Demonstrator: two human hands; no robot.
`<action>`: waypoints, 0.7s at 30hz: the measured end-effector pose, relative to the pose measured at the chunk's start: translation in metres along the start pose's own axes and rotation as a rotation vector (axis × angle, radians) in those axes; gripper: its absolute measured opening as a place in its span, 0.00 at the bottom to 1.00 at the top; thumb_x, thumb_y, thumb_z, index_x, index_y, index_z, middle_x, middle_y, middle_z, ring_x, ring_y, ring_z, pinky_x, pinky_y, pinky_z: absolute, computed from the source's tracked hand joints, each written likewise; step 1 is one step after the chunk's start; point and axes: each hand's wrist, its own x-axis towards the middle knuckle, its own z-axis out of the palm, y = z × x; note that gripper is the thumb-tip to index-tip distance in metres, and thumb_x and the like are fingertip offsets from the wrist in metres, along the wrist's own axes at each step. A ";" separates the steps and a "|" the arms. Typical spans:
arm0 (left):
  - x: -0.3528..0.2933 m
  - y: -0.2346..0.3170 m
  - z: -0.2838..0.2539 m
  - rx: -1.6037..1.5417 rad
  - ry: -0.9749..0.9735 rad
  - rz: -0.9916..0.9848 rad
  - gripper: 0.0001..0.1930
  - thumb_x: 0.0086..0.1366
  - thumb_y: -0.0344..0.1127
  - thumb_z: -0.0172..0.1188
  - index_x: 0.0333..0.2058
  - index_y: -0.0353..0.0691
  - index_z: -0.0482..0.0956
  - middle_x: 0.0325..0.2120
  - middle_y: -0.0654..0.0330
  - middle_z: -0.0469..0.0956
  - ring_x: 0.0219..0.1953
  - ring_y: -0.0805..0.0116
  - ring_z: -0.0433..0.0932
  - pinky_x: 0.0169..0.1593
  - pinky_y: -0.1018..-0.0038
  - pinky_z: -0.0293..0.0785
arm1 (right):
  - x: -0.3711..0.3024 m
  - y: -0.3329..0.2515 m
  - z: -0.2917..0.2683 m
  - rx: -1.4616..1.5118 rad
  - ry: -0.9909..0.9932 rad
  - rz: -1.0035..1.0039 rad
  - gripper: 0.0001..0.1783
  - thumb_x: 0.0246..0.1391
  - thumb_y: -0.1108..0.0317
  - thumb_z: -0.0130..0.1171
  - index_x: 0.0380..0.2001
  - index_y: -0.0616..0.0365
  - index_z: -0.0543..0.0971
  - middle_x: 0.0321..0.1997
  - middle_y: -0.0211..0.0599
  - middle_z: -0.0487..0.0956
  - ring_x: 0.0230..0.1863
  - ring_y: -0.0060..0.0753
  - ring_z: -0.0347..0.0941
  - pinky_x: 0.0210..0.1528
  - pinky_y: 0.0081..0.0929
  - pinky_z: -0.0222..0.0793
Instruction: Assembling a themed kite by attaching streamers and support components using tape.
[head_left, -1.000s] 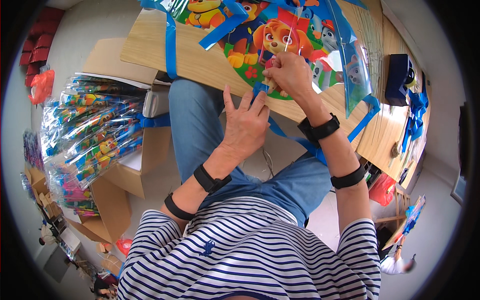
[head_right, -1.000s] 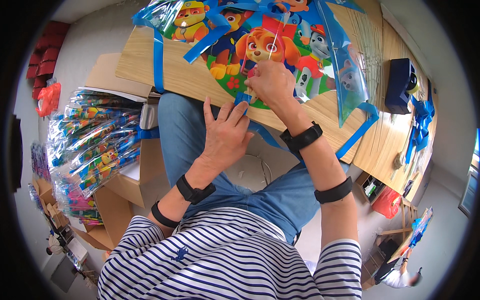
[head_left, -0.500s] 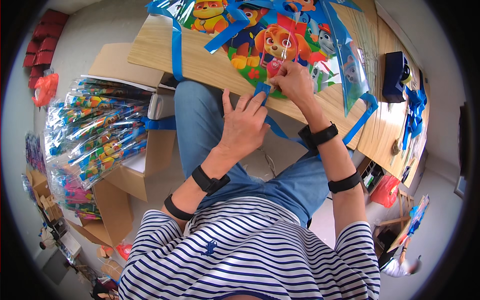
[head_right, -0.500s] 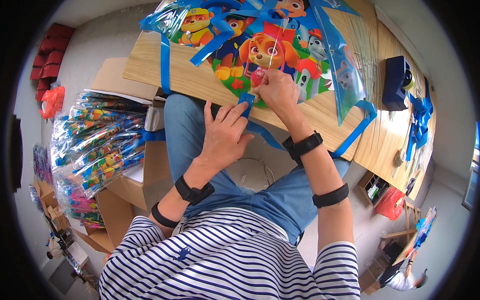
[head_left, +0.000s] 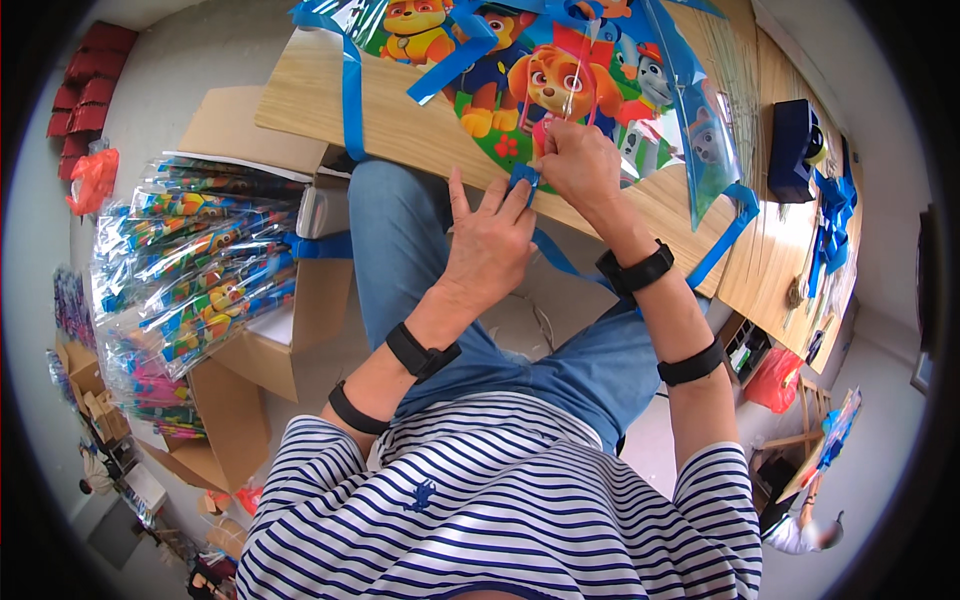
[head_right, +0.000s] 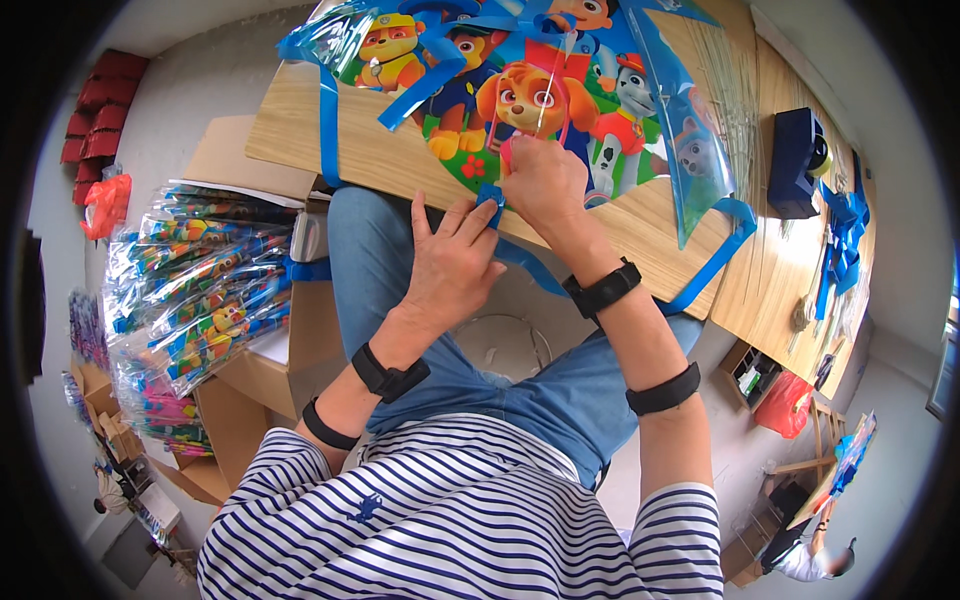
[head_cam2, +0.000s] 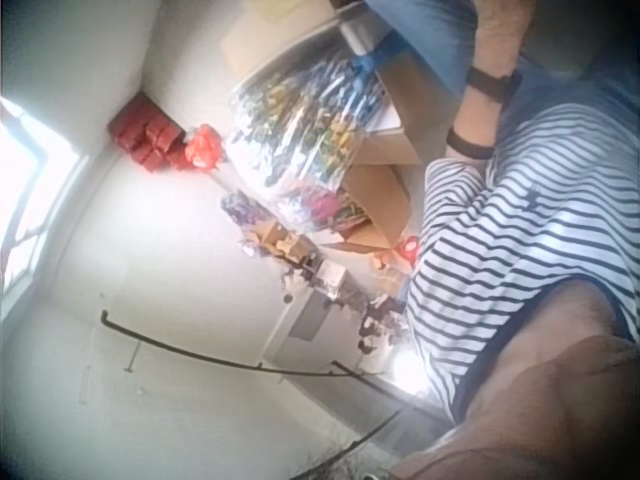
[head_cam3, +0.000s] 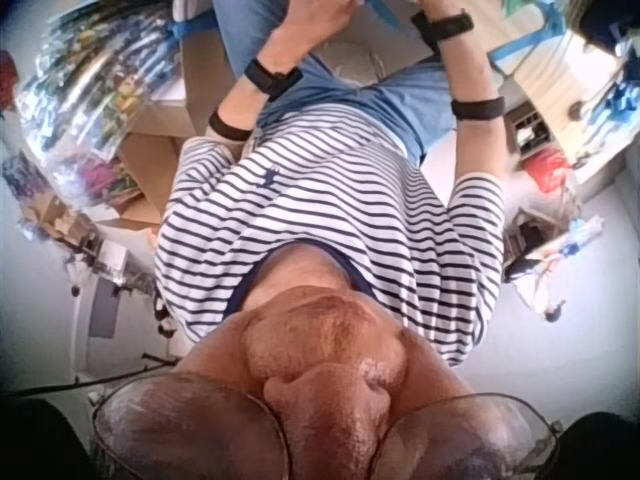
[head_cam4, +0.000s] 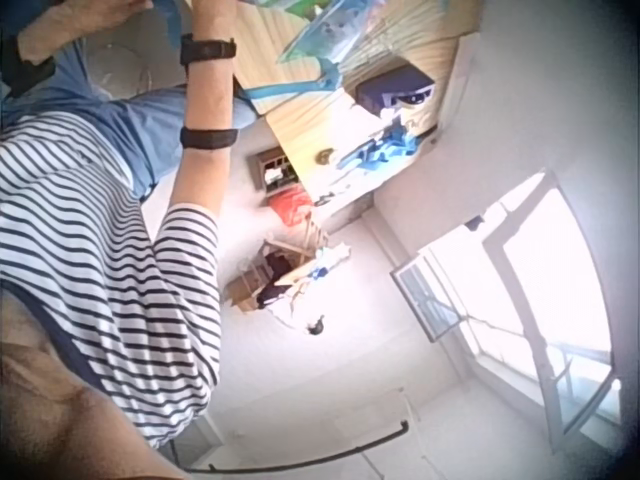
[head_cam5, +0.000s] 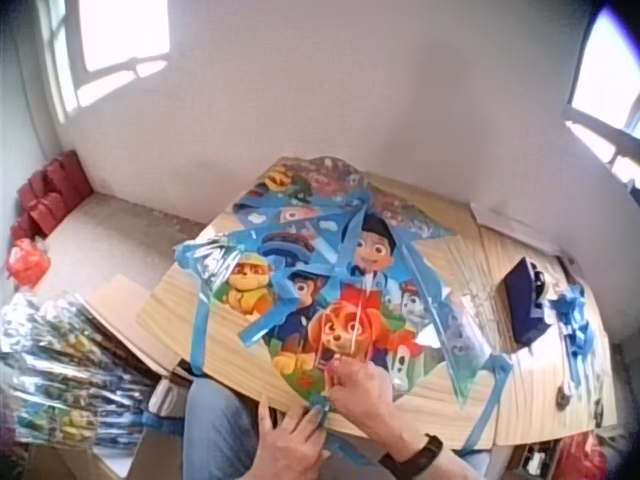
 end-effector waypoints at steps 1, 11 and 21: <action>0.001 0.001 0.000 0.008 -0.002 -0.005 0.19 0.43 0.34 0.71 0.36 0.36 0.79 0.54 0.57 0.72 0.57 0.58 0.69 0.62 0.29 0.46 | 0.002 0.000 0.002 -0.071 0.034 -0.014 0.09 0.37 0.67 0.68 0.21 0.57 0.78 0.20 0.44 0.79 0.29 0.49 0.79 0.30 0.42 0.71; 0.001 0.001 -0.001 -0.016 -0.002 -0.018 0.20 0.42 0.34 0.71 0.36 0.35 0.79 0.53 0.57 0.72 0.56 0.58 0.69 0.62 0.29 0.47 | 0.003 0.008 -0.003 0.117 -0.045 -0.201 0.09 0.39 0.67 0.67 0.23 0.57 0.77 0.19 0.42 0.79 0.27 0.50 0.78 0.29 0.41 0.70; 0.002 0.000 -0.001 -0.019 -0.012 -0.029 0.20 0.43 0.34 0.71 0.37 0.35 0.79 0.53 0.58 0.72 0.57 0.59 0.69 0.62 0.30 0.47 | 0.000 0.007 -0.007 0.107 -0.047 -0.094 0.10 0.39 0.68 0.67 0.20 0.59 0.75 0.19 0.42 0.78 0.25 0.47 0.77 0.29 0.41 0.68</action>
